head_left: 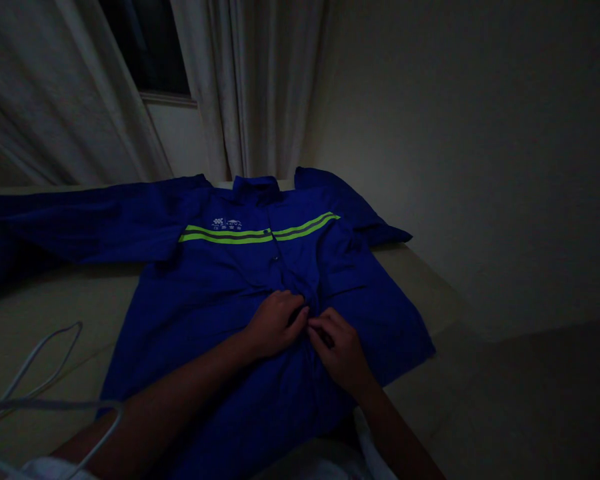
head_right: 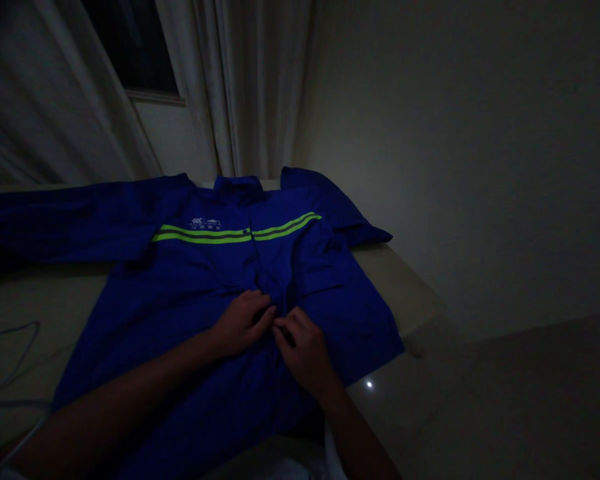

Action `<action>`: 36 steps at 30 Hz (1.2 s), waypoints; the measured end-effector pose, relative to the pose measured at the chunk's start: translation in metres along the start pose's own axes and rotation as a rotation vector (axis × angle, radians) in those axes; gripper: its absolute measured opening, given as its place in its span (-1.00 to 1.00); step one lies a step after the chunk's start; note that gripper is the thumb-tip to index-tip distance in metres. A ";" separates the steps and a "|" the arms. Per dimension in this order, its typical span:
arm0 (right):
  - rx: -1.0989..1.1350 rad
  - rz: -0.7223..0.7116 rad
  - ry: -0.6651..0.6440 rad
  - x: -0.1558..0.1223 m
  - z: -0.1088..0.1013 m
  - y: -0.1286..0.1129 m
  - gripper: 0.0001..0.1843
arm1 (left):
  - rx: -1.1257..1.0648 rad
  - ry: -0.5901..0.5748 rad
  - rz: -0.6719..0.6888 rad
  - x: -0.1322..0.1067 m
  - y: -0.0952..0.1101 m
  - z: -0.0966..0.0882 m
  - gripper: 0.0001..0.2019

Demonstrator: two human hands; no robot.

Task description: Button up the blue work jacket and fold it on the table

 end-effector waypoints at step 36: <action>0.096 0.069 -0.010 0.006 -0.001 0.001 -0.91 | 0.151 0.140 0.153 -0.001 0.006 -0.002 -0.68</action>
Point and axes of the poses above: each hand's wrist, its own x-axis towards the middle knuckle, its own z-axis out of the palm, y = z × x, the point moved 3 cm from there along x, towards the middle knuckle, and after that the axes turned 7 degrees about -z, right-handed, at the moved point
